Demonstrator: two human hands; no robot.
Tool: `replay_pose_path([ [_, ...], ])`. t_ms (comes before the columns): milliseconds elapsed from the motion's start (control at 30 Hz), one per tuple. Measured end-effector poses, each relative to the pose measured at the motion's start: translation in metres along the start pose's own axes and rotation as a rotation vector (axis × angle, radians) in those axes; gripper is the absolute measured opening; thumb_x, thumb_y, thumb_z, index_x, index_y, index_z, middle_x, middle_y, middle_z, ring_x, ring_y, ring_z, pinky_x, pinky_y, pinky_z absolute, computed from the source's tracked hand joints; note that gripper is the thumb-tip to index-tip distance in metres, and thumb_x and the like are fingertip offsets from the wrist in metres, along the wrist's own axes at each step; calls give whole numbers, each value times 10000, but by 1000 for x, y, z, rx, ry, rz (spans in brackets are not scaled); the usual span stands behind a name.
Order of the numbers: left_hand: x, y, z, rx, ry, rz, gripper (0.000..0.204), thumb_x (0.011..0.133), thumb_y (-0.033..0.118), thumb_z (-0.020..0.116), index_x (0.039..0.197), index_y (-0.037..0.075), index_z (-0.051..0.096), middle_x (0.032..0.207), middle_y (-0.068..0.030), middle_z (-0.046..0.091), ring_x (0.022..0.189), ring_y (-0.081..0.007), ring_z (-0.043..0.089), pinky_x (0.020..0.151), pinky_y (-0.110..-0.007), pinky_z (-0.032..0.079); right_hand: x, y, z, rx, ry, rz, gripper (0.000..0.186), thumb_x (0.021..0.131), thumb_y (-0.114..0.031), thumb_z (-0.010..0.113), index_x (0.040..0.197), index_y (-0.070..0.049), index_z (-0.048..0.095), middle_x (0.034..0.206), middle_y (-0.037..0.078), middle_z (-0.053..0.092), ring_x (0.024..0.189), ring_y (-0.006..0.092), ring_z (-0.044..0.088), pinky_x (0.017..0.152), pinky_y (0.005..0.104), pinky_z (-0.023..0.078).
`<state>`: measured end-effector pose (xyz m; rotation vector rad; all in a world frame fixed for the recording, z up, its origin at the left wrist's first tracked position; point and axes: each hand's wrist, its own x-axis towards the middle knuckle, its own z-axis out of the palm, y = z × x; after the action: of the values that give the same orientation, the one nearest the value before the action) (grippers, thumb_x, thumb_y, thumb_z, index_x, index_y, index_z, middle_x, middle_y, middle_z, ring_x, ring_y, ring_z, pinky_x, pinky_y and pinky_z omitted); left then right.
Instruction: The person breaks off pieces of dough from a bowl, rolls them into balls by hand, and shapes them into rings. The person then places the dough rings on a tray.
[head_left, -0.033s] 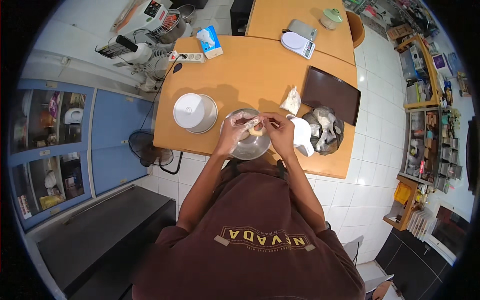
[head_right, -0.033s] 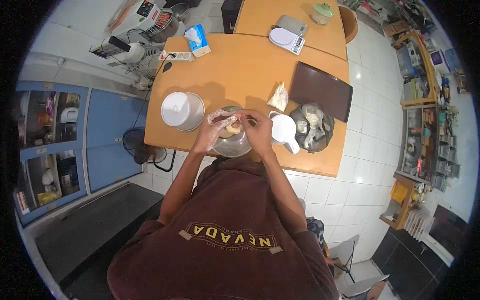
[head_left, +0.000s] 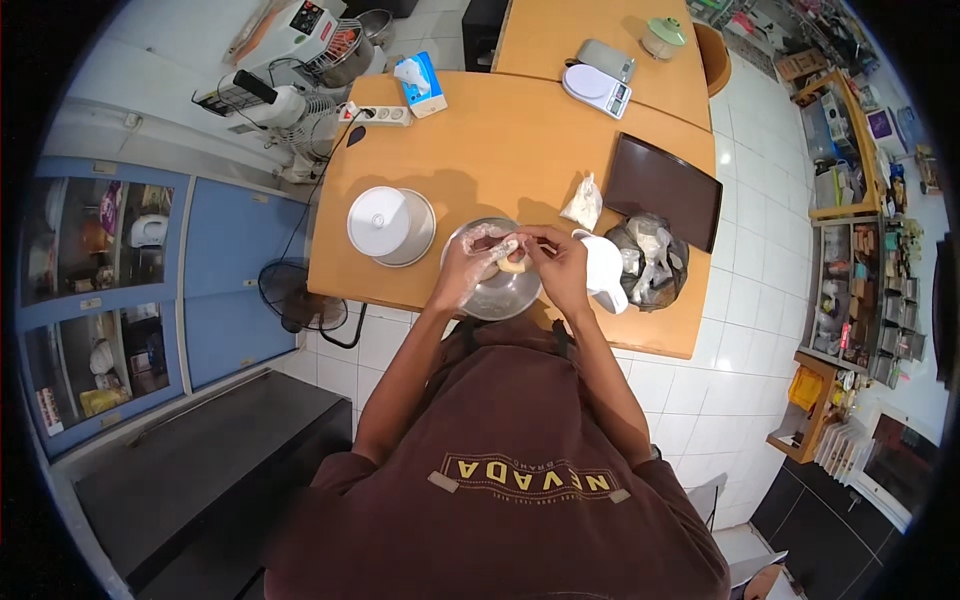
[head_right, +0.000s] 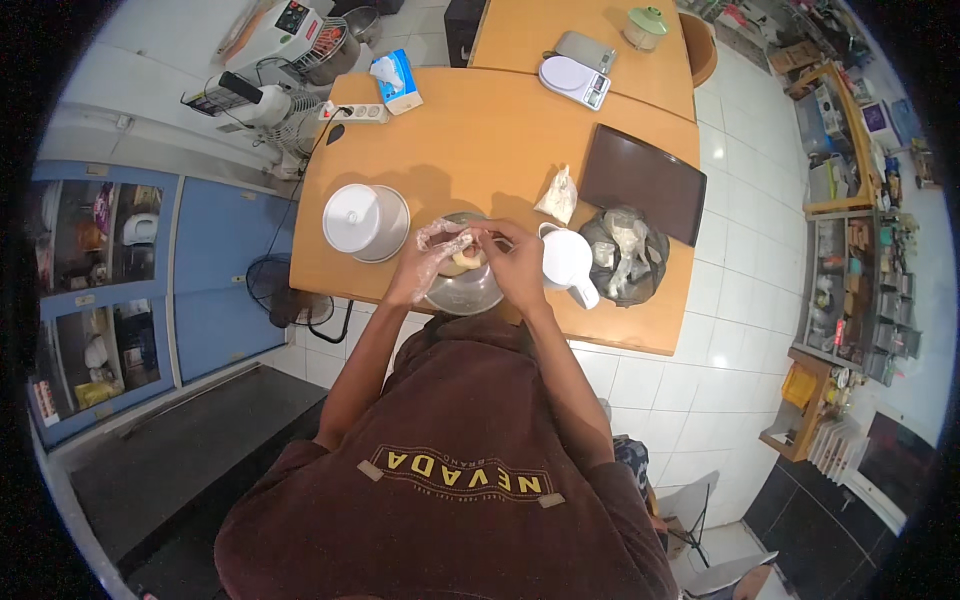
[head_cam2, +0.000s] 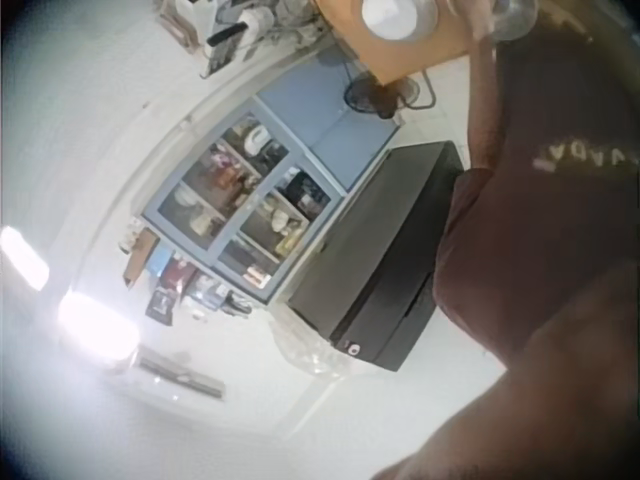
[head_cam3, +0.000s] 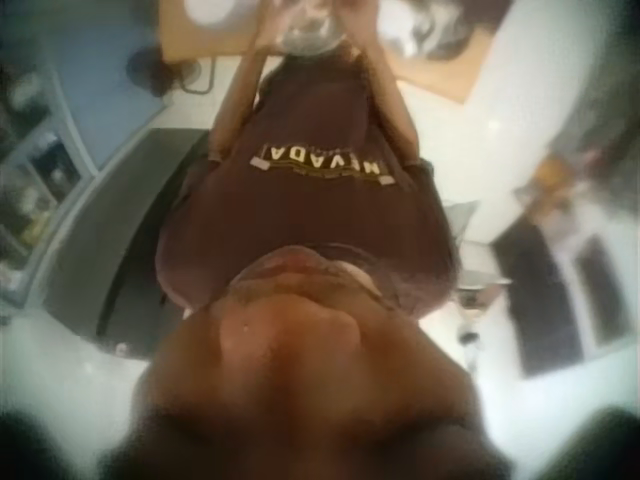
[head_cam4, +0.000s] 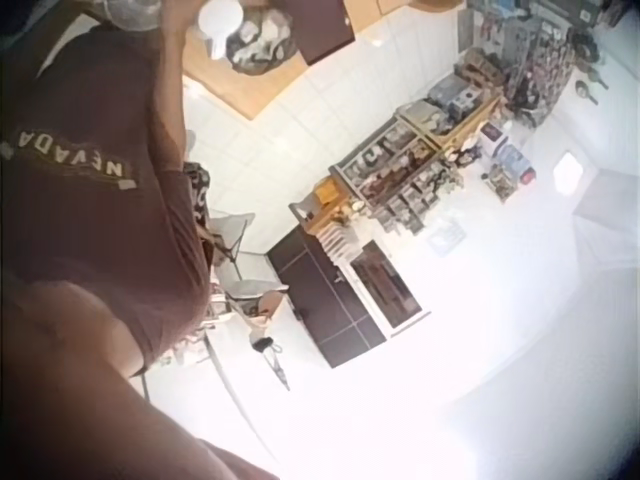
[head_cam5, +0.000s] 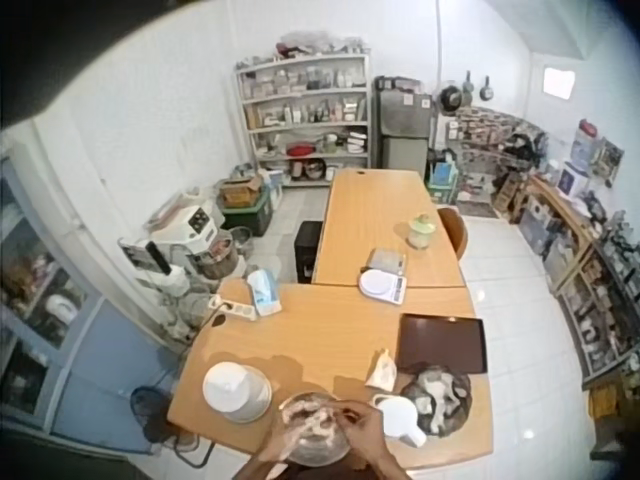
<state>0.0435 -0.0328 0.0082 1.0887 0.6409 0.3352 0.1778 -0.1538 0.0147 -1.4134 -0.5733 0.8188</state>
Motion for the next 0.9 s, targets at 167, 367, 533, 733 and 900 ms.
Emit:
replay_pose_path([
  [167,-8,-2,8,317,104,133,278,944,99,732,1173,-56,709,1072,-68,745,982,-125,685,865,-293,547,1,0,-9,-86,-57,-60,224,949,-10,697,1165,9,755,1026,95,753,894,127,692,787,279,565],
  [367,-7,-28,16,262,369,229,289,944,48,713,1207,-71,703,1097,-98,752,971,-141,687,880,-301,547,-8,2,2,-1,-47,-20,294,943,11,702,1237,4,711,1057,68,745,933,123,691,799,274,567],
  [533,-15,-21,34,159,394,371,267,921,21,710,1172,-71,717,1057,-120,764,939,-158,713,859,-310,560,-7,9,-2,-112,-23,-96,297,963,2,689,1260,13,698,1053,82,755,903,134,712,808,275,573],
  [733,-39,-12,35,623,406,372,305,917,36,717,1213,-39,715,1066,-137,763,969,-168,708,864,-329,555,-9,-4,-6,-444,-108,-254,274,927,-26,710,1196,-31,761,1059,162,762,900,204,750,763,297,581],
  [900,-47,-31,19,860,398,474,361,880,22,700,1236,-39,707,1101,-196,758,987,-244,745,858,-349,569,-7,9,-10,-327,-130,-289,276,921,-68,707,1188,-73,774,1054,168,762,852,272,721,729,353,557],
])
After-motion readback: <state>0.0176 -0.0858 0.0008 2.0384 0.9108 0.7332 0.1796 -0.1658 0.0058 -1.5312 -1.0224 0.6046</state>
